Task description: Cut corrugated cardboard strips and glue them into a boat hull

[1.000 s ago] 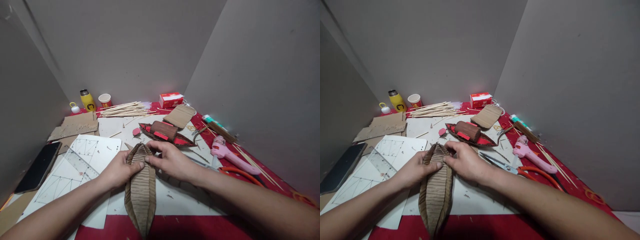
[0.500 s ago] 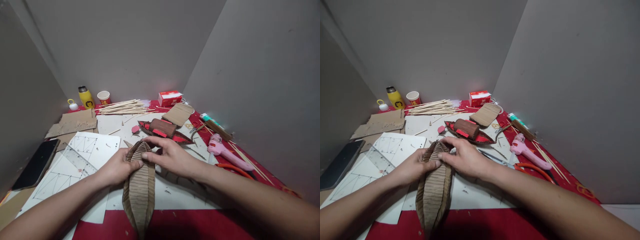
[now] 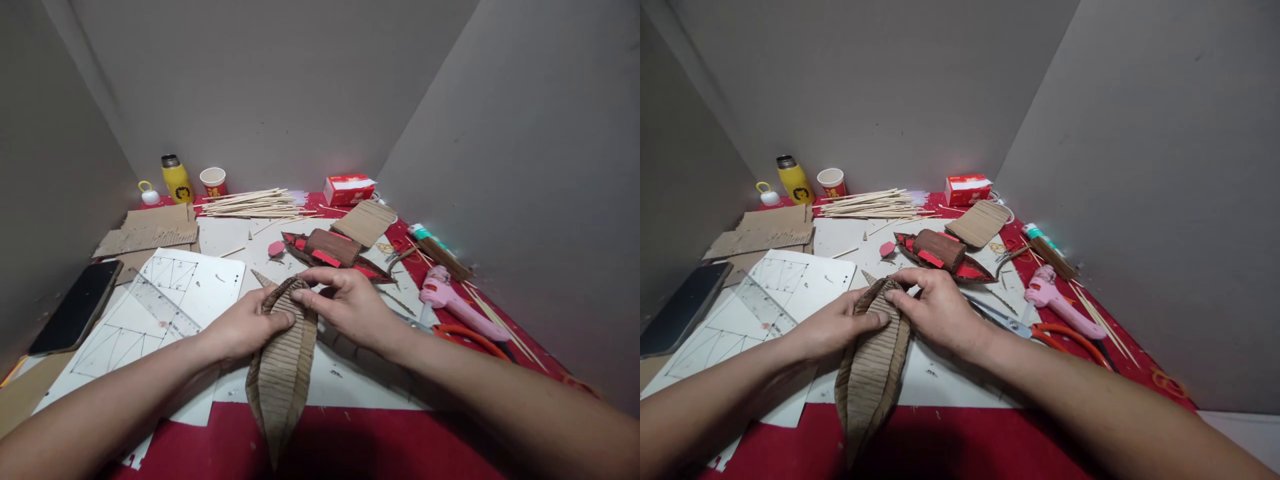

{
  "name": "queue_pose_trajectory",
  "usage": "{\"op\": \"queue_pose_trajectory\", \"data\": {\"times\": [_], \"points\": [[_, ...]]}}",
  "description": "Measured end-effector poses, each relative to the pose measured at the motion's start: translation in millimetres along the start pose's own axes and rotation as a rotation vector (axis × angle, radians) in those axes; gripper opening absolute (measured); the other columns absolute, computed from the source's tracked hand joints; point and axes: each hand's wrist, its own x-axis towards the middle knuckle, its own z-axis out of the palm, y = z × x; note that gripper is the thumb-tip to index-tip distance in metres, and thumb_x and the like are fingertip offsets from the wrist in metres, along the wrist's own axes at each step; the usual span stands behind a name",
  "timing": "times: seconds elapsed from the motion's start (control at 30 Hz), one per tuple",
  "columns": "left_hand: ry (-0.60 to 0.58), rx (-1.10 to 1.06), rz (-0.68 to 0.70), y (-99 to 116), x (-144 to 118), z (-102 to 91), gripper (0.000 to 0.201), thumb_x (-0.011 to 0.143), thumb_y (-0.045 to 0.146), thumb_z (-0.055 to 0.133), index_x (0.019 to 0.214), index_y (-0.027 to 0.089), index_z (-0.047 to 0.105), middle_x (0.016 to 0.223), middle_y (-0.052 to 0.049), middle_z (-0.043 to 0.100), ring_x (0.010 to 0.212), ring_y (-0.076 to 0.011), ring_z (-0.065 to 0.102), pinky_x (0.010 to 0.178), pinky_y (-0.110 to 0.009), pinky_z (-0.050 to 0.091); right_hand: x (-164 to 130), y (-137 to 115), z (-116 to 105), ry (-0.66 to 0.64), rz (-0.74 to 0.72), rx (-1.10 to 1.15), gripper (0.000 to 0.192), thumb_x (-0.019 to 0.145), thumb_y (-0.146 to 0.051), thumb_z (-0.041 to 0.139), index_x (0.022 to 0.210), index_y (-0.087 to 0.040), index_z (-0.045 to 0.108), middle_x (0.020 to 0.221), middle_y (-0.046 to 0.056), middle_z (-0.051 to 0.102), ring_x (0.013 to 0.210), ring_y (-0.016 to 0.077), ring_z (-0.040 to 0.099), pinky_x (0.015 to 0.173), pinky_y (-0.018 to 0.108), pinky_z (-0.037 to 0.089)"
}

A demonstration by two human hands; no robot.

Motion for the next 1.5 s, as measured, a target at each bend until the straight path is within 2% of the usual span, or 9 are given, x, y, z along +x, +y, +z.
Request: {"op": "queue_pose_trajectory", "data": {"times": [0.13, 0.4, 0.57, 0.63, 0.8, 0.97, 1.1, 1.3, 1.5], "points": [[0.117, 0.012, 0.124, -5, 2, 5.1, 0.033, 0.083, 0.029, 0.066, 0.113, 0.015, 0.063, 0.099, -0.009, 0.073, 0.097, -0.0246, 0.066, 0.089, -0.038, 0.048, 2, 3, 1, 0.049, 0.043, 0.070, 0.013, 0.079, -0.022, 0.064, 0.085, -0.016, 0.074, 0.082, 0.003, 0.075, 0.080, 0.0196, 0.069, 0.075, 0.030, 0.054], [0.083, 0.135, 0.194, -9, 1, 3.7, 0.024, 0.085, 0.027, 0.062, 0.105, 0.017, 0.070, 0.092, -0.007, 0.075, 0.091, -0.0240, 0.067, 0.080, -0.036, 0.050, -3, -1, -9, -0.134, 0.065, 0.044, 0.017, 0.082, -0.021, 0.062, 0.094, -0.017, 0.074, 0.089, 0.003, 0.075, 0.086, 0.0200, 0.068, 0.077, 0.029, 0.052], [0.073, 0.169, 0.215, -7, 0, 6.4, 0.021, 0.086, 0.027, 0.059, 0.102, 0.017, 0.068, 0.094, -0.007, 0.074, 0.091, -0.0233, 0.067, 0.081, -0.035, 0.050, -5, 2, -7, -0.114, 0.034, 0.005, 0.014, 0.085, -0.019, 0.060, 0.088, -0.016, 0.073, 0.083, 0.002, 0.073, 0.077, 0.0170, 0.065, 0.072, 0.026, 0.050], [0.132, 0.213, 0.256, -6, -1, 8.2, 0.022, 0.086, 0.026, 0.059, 0.106, 0.018, 0.063, 0.099, -0.007, 0.073, 0.094, -0.0224, 0.066, 0.085, -0.035, 0.050, -5, 4, -6, -0.096, 0.038, 0.017, 0.013, 0.085, -0.018, 0.060, 0.088, -0.015, 0.073, 0.083, 0.002, 0.074, 0.077, 0.0167, 0.065, 0.072, 0.025, 0.050], [0.425, 0.500, 0.441, -5, -7, 10.6, 0.018, 0.087, 0.023, 0.060, 0.104, 0.022, 0.057, 0.095, -0.002, 0.071, 0.089, -0.0179, 0.066, 0.081, -0.030, 0.049, -4, 4, -5, -0.040, 0.026, 0.034, 0.014, 0.085, -0.017, 0.061, 0.091, -0.016, 0.074, 0.085, 0.001, 0.075, 0.079, 0.0167, 0.067, 0.073, 0.025, 0.050], [0.436, 0.587, 0.573, -8, -8, 9.2, 0.011, 0.089, 0.020, 0.056, 0.097, 0.021, 0.065, 0.085, 0.001, 0.072, 0.077, -0.0137, 0.066, 0.073, -0.025, 0.049, -6, 3, -4, -0.010, -0.014, 0.009, 0.018, 0.087, -0.015, 0.060, 0.096, -0.019, 0.075, 0.091, 0.001, 0.076, 0.086, 0.0173, 0.068, 0.079, 0.026, 0.049], [0.457, 0.576, 0.595, -9, -7, 8.5, 0.009, 0.086, 0.018, 0.060, 0.090, 0.019, 0.068, 0.079, 0.001, 0.072, 0.072, -0.0126, 0.064, 0.070, -0.023, 0.049, -9, 4, -3, -0.019, -0.049, -0.015, 0.019, 0.089, -0.016, 0.060, 0.100, -0.020, 0.075, 0.098, 0.003, 0.075, 0.092, 0.0180, 0.068, 0.086, 0.028, 0.049], [0.425, 0.493, 0.533, -8, -3, 6.7, 0.006, 0.085, 0.020, 0.062, 0.086, 0.019, 0.068, 0.077, 0.001, 0.071, 0.072, -0.0136, 0.063, 0.069, -0.024, 0.049, -4, 9, 0, -0.015, -0.024, 0.008, 0.016, 0.087, -0.015, 0.060, 0.091, -0.018, 0.075, 0.089, 0.002, 0.075, 0.084, 0.0177, 0.067, 0.079, 0.028, 0.050], [0.420, 0.350, 0.476, -2, 1, 6.2, 0.012, 0.084, 0.024, 0.065, 0.094, 0.019, 0.070, 0.089, -0.001, 0.073, 0.085, -0.0171, 0.066, 0.077, -0.026, 0.050, 2, 7, -2, 0.052, -0.008, 0.095, 0.019, 0.083, -0.014, 0.063, 0.095, -0.018, 0.076, 0.090, 0.002, 0.077, 0.084, 0.0190, 0.069, 0.077, 0.030, 0.052]]}}
